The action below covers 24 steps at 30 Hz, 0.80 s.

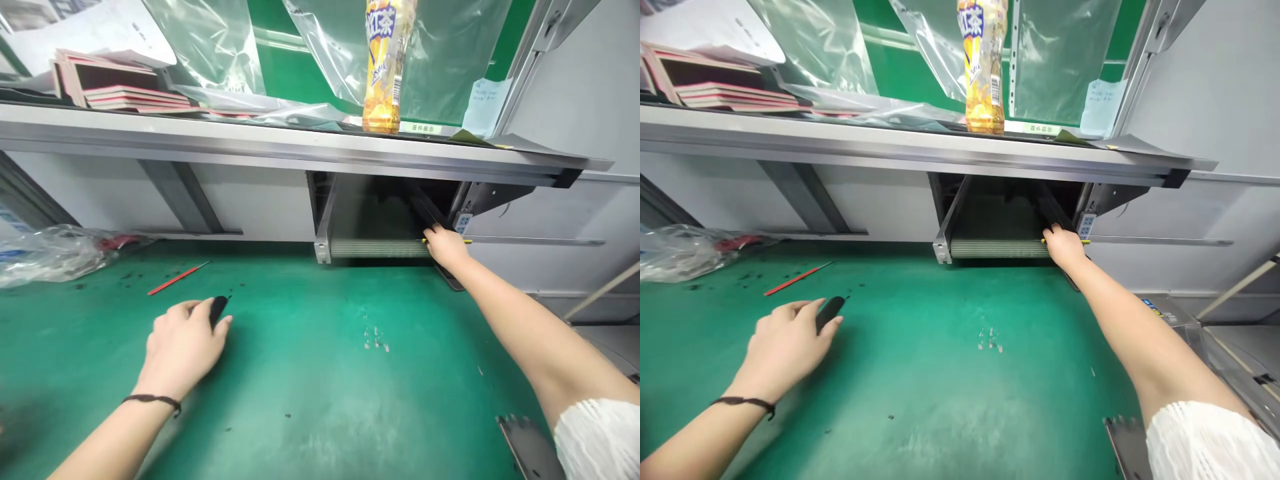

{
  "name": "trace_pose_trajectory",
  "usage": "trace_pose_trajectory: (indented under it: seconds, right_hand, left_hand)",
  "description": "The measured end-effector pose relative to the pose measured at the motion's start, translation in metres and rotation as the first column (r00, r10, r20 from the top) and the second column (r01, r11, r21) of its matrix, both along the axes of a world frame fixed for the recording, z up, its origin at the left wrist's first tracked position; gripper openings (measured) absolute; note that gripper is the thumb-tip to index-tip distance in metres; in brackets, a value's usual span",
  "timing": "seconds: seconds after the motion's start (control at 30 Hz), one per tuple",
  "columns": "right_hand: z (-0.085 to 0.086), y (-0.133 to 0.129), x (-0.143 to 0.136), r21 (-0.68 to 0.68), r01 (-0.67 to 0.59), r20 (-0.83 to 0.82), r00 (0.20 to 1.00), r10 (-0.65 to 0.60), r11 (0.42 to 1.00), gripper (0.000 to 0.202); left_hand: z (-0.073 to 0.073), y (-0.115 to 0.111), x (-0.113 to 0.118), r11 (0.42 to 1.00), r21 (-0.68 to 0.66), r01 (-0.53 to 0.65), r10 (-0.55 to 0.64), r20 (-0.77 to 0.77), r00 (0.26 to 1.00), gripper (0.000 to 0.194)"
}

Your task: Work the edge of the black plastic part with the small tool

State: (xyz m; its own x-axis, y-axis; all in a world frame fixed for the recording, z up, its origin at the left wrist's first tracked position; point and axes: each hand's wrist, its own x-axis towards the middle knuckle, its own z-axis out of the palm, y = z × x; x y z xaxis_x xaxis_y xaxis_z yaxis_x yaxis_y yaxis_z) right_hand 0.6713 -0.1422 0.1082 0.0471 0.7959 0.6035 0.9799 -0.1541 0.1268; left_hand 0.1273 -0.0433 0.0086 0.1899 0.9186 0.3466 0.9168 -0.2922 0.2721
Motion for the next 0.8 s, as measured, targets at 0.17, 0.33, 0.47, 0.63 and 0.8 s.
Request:
trace_pose_trajectory:
  seconds: [0.17,0.33,0.47,0.63,0.8]
  right_hand:
    - [0.027,-0.077,-0.037,0.119,-0.092,0.062,0.994,0.085,0.989,0.026]
    - [0.063,-0.181,-0.111,0.185,-0.312,-0.075,0.941,0.330,0.932,0.014]
    - [0.054,-0.234,-0.183,-0.048,-0.604,-0.439,0.728,0.526,0.796,0.008]
    - [-0.011,-0.267,-0.256,0.118,-0.640,-0.471,0.637,0.610,0.759,0.012]
    - [-0.076,-0.297,-0.296,0.237,-0.607,-0.412,0.644,0.644,0.759,0.041]
  left_hand:
    - [0.015,-0.082,0.031,0.945,0.123,0.302,-0.313,0.074,0.947,0.050]
    - [0.050,-0.199,0.062,0.827,-0.024,0.562,-0.489,0.461,0.740,0.040]
    - [0.066,-0.259,0.071,0.576,-0.018,0.817,-0.351,0.897,0.268,0.048]
    - [0.062,-0.251,0.007,0.685,0.023,0.728,-0.135,0.986,0.096,0.054]
    - [0.071,-0.215,-0.063,0.781,0.018,0.624,-0.034,0.999,0.014,0.060]
